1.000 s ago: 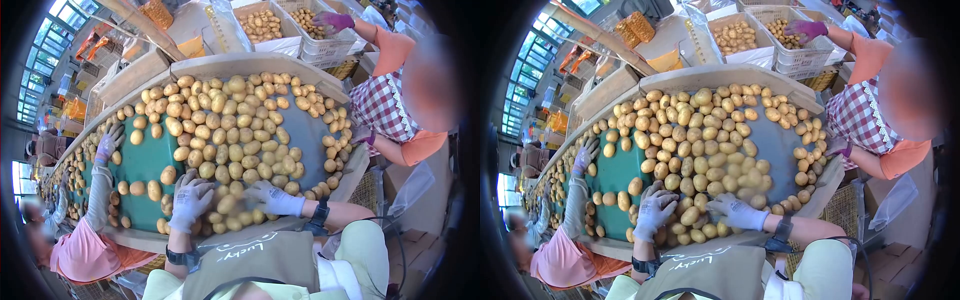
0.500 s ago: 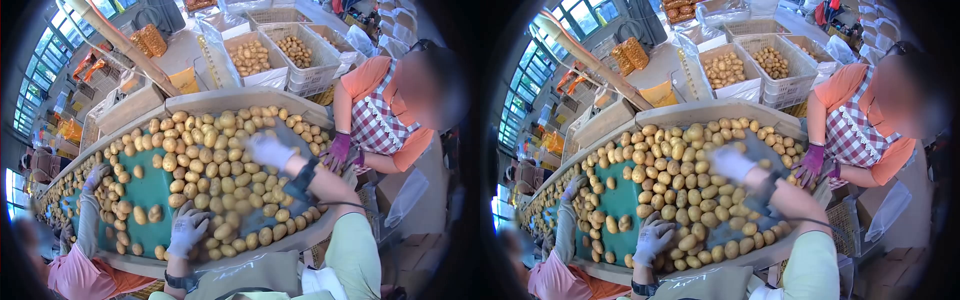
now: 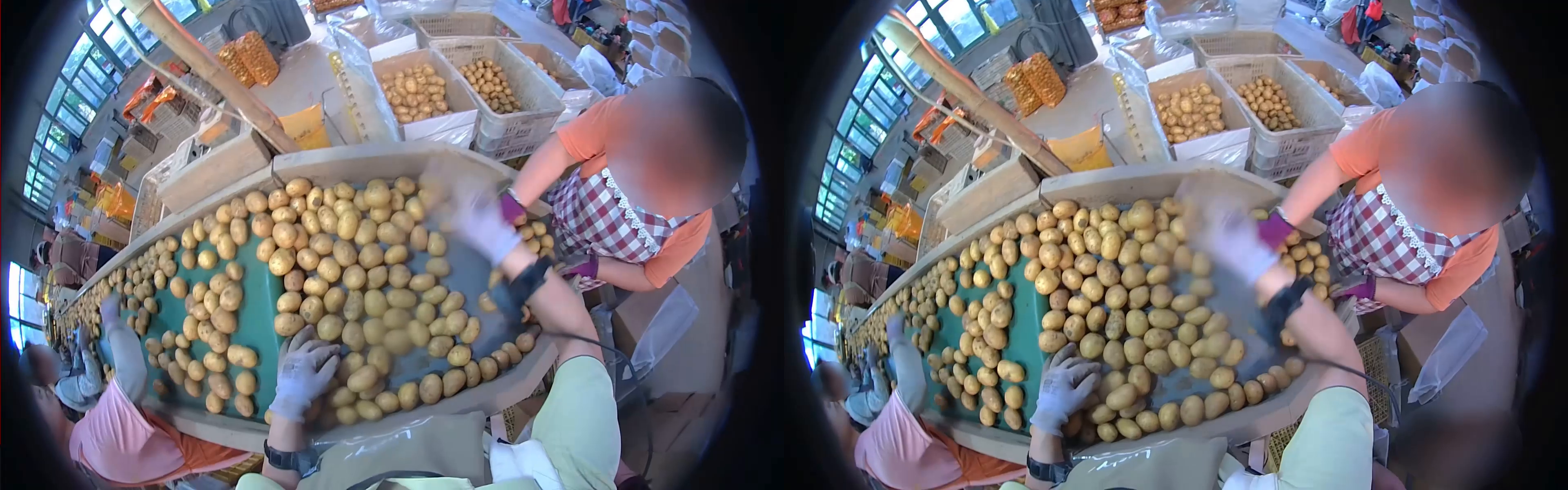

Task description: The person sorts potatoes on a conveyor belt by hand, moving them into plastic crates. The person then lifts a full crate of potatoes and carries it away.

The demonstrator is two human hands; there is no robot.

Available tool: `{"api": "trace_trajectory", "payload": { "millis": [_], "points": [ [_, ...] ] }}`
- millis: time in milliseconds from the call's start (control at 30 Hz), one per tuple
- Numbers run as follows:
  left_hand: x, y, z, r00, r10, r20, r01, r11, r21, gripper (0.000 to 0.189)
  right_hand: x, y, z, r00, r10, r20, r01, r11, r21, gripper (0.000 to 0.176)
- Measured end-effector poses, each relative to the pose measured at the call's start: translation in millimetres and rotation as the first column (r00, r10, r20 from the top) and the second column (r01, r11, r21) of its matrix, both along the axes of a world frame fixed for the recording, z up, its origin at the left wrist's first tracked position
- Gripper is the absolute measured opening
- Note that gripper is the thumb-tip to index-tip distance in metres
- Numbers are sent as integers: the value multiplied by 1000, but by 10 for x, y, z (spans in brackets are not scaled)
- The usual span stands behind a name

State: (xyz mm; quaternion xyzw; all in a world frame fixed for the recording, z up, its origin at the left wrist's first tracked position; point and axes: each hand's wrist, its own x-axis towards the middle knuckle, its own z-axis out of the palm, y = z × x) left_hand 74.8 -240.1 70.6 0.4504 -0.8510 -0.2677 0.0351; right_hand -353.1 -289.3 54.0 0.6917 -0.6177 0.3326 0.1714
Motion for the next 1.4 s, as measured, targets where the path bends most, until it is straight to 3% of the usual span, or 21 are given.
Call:
{"api": "trace_trajectory", "payload": {
  "millis": [67, 100, 200, 233, 267, 300, 400, 467, 500, 533, 633, 733, 767, 867, 900, 967, 1100, 1133, 1200, 1300, 1400],
  "points": [
    [-45, -22, 33, 1000, -18, 15, 18, 999, -27, 27, -375, -215, 382, 836, -549, -3, 548, 834, 59, 54],
    [-22, -34, -17, 999, -32, 21, 33, 999, -43, 28, -331, -262, 344, 841, -542, 4, 541, 839, 54, 54],
    [-5, -53, -37, 998, -51, 40, 53, 998, -38, 28, 90, -242, -232, 975, 71, 209, -105, 982, 159, 58],
    [-8, -58, -11, 999, -44, 20, 44, 999, -21, 29, 432, -119, -660, 979, 21, 203, -78, 959, 272, 59],
    [6, -49, -14, 999, -26, 25, 26, 1000, -11, 29, 833, 36, -321, 975, -39, 219, -152, 605, 782, 63],
    [36, -57, -19, 999, -40, 18, 41, 999, -27, 29, 1185, 403, -718, 987, 116, -112, -17, 764, 645, 65],
    [99, -136, -18, 999, -39, -26, 39, 999, -28, 28, 1112, 668, -663, 882, 433, 186, -458, 694, 555, 54],
    [63, -141, 3, 1000, -27, -1, 27, 999, -27, 28, 875, 531, -244, 979, 107, 171, -202, 502, 841, 48],
    [29, -157, 47, 998, -48, 27, 49, 998, -36, 29, 860, 535, -474, 990, 31, -137, 59, 791, 608, 44],
    [24, -156, 32, 999, -37, 29, 38, 999, -32, 29, 895, 561, -674, 990, 42, -134, 49, 790, 611, 44],
    [75, -155, 5, 998, -57, -12, 57, 998, -28, 28, 1589, 621, -429, 882, 464, 82, -462, 817, 346, 45],
    [233, -129, -112, 996, 29, -88, -25, 999, 41, 28, 1488, 543, -674, 893, 430, 134, -448, 822, 351, 49],
    [243, -138, -79, 994, 52, -97, -44, 996, 81, 28, 1369, 487, -554, 954, 286, 92, -272, 697, 664, 55],
    [165, -207, 6, 996, 28, -89, -22, 997, 67, 28, 948, 852, -852, 951, -193, 242, -28, 724, 689, 56],
    [166, -244, -18, 998, 26, -58, -21, 996, 86, 29, 945, 1031, -746, 951, -199, 239, -23, 721, 693, 56],
    [130, -282, 10, 999, 14, -34, -11, 998, 61, 29, 959, 1384, -555, 951, 308, -13, -223, 715, 663, 58],
    [113, -243, 29, 1000, -23, 5, 23, 1000, 9, 29, 728, 1460, -882, 975, -215, -59, 205, 762, 615, 63],
    [98, -231, 37, 1000, -25, 4, 25, 1000, 2, 29, 932, 1401, -716, 975, -217, -58, 206, 766, 609, 63],
    [99, -211, 65, 1000, -28, 1, 28, 1000, 9, 28, 1318, 1331, -361, 908, 367, 200, -407, 671, 620, 62],
    [167, -221, -44, 999, -14, -34, 14, 1000, 5, 27, 1274, 1146, -616, 958, 288, 12, -196, 622, 758, 52],
    [175, -246, -92, 1000, -14, -7, 14, 999, -29, 28, 803, 986, -802, 988, 43, -148, 58, 786, 616, 37]
  ]
}}
